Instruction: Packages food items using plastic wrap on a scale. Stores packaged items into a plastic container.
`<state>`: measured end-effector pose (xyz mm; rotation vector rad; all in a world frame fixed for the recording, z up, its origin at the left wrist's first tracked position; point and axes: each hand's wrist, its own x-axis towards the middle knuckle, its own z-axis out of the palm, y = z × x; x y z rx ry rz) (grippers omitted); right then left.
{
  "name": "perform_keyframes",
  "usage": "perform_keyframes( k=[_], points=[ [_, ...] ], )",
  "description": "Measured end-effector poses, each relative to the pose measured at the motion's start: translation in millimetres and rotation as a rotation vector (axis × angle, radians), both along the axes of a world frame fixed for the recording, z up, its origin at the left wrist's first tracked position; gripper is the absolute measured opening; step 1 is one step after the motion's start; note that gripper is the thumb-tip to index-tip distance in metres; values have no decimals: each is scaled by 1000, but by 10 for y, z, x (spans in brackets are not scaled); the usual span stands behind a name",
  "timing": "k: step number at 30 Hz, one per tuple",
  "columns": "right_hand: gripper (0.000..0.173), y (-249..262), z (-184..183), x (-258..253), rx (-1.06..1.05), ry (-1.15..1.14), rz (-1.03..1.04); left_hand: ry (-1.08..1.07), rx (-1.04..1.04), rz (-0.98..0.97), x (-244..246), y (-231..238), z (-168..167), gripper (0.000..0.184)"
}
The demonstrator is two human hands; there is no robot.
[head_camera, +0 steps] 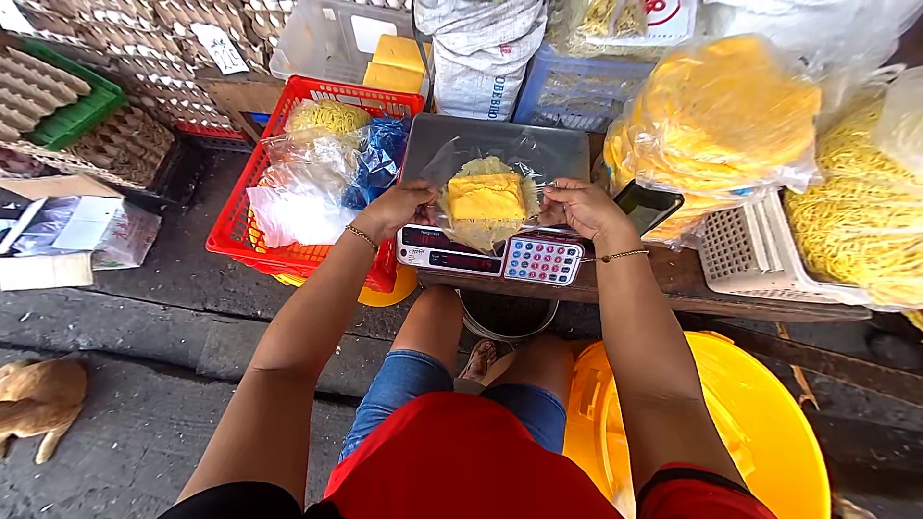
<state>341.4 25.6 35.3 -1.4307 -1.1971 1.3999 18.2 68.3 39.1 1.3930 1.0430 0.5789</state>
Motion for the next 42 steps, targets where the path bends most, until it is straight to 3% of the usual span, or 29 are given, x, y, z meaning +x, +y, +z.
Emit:
perform_keyframes(
  k=[5, 9, 11, 22, 30, 36, 42],
  points=[
    [14, -100, 20, -17, 42, 28, -76, 46, 17, 136, 54, -112, 64, 19],
    [26, -148, -4, -213, 95, 244, -279, -244, -17, 473, 270, -228, -34, 45],
    [30, -144, -44, -323, 102, 345, -344, -366, -49, 557, 396, -286, -57, 45],
    [38, -144, 20, -629, 99, 321, -449, -182, 107, 454, 676, -349, -57, 40],
    [45, -167, -87, -870, 281, 42, -392, -67, 255, 409, 825, -350, -159, 47],
    [38, -113, -65, -504, 95, 393, -526, -278, -7, 536, 605, -319, -71, 40],
    [41, -61, -168, -398, 127, 502, -410, -370, -82, 519, 572, -280, -90, 34]
  ],
)
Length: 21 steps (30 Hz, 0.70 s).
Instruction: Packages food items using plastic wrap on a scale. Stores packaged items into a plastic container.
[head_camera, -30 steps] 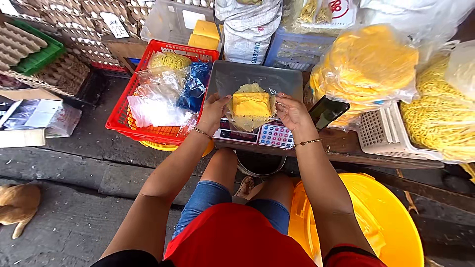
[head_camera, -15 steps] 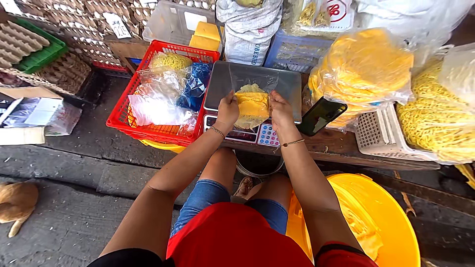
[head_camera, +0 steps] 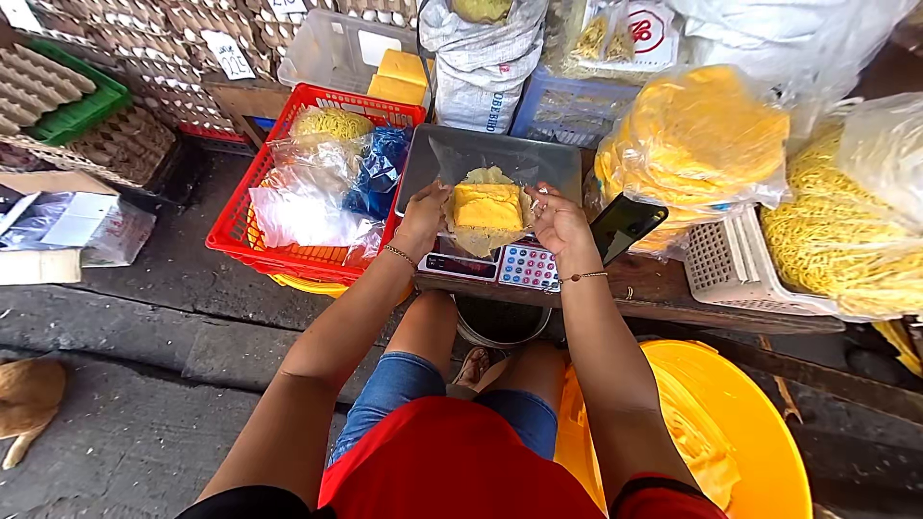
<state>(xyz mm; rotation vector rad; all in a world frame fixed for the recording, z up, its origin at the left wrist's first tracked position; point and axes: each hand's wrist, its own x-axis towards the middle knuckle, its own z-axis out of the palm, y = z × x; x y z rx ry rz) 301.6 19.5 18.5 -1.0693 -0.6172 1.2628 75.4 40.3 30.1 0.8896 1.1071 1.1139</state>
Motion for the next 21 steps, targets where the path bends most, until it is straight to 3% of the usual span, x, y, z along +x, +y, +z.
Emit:
perform_keyframes(
  k=[4, 8, 12, 18, 21],
  points=[
    [55, 46, 9, -1, 25, -193, 103, 40, 12, -21, 53, -1, 33, 38],
    [44, 53, 63, -125, 36, -386, 110, 123, 53, -23, 145, -24, 55, 42],
    [45, 33, 78, -226, 74, -566, 158, 175, 147, -42, 200, -42, 21, 43],
    [35, 121, 23, 86, -6, -113, -11, -30, 25, 59, 13, 13, -95, 40],
    [38, 28, -18, 84, 28, -30, -2, -138, 7, 15, -11, -73, -96, 46]
  ],
)
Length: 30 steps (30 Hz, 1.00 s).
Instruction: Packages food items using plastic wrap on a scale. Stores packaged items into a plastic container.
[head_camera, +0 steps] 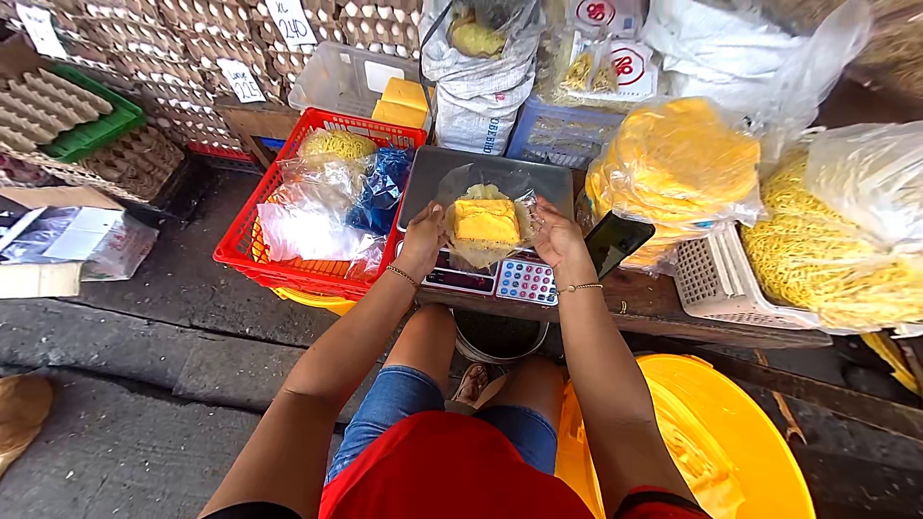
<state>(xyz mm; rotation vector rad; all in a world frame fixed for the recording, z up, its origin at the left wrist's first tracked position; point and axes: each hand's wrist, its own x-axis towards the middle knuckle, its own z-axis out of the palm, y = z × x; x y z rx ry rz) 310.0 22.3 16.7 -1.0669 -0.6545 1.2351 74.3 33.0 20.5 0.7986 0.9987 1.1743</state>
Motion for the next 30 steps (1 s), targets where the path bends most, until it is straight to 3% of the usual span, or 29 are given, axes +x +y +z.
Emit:
perform_keyframes(
  k=[4, 12, 15, 18, 23, 28, 30],
  points=[
    [51, -318, 49, -141, -41, -42, 40, 60, -29, -47, 25, -299, 113, 43],
    [46, -357, 39, -451, 25, -343, 44, 260, 90, -91, 156, -280, 14, 43],
    [41, -313, 101, -318, -52, -224, 17, 319, 118, -101, 38, -215, 45, 42],
    [40, -276, 79, -263, -85, -184, -27, 287, 143, -93, -22, -142, 26, 40],
    [45, -308, 29, -477, 65, -415, 62, 251, 196, -111, 39, -153, 43, 43],
    [43, -267, 101, -326, -1, -291, 23, 252, 163, -127, -21, -156, 71, 44],
    [44, -271, 81, -459, 22, -356, 30, 244, 182, -123, 23, -165, 57, 44]
  ],
)
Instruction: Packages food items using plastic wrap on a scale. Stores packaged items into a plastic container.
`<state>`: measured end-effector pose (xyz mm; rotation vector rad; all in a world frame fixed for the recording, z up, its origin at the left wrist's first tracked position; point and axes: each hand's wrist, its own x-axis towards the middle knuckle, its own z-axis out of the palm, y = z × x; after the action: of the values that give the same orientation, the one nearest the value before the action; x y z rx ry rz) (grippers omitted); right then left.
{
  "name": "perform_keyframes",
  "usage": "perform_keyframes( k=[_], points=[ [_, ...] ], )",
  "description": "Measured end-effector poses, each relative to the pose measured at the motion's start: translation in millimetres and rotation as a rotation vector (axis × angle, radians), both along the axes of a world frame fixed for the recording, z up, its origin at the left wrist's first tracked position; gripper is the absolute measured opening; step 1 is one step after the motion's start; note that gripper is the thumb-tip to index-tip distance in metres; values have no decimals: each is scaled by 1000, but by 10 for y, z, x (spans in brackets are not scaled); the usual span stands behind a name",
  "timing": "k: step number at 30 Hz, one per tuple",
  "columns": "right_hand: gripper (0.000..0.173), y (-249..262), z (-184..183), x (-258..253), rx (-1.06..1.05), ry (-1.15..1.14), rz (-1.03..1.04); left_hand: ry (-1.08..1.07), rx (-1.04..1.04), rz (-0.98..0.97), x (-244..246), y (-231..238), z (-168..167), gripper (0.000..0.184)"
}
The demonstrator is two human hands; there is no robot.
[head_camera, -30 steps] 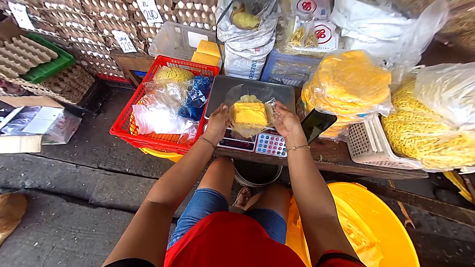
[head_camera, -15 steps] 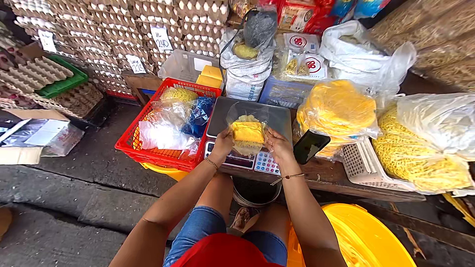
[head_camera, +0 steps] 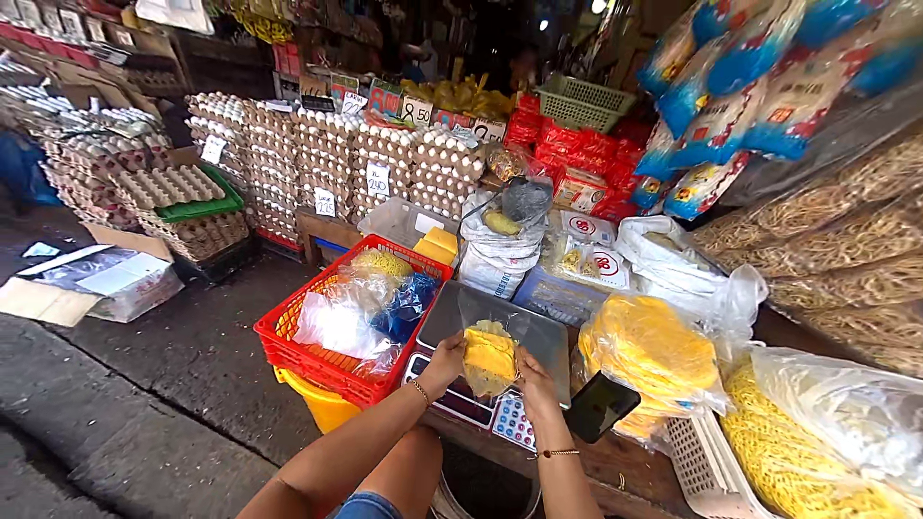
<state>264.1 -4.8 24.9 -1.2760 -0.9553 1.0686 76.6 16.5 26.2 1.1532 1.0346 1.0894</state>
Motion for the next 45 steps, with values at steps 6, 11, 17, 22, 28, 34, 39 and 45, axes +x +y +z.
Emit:
perform_keyframes(
  k=[6, 11, 17, 22, 28, 34, 39, 45],
  points=[
    [43, 21, -19, 57, 11, 22, 25, -5, -22, -13, -85, -18, 18, 44],
    [39, 55, -33, 268, -22, 308, -84, -106, -134, 16, -191, 48, -13, 51],
    [54, 142, -93, 224, 11, 230, 39, -36, -124, 2, -89, 187, 105, 64],
    [47, 180, -50, 181, -16, 57, 58, 99, -99, 11, 5, 214, 167, 38],
    [43, 147, 45, -63, 6, -120, 18, 170, 18, 22, 147, 225, 97, 42],
    [40, 175, 35, 63, -29, 26, -33, 23, -42, 55, 57, 198, 127, 41],
    [40, 212, 32, 119, -20, 146, -16, -141, -161, 82, -13, 268, 114, 37],
    [39, 462, 20, 362, -35, 369, -74, -329, -284, 107, -210, 558, 32, 33]
  ],
)
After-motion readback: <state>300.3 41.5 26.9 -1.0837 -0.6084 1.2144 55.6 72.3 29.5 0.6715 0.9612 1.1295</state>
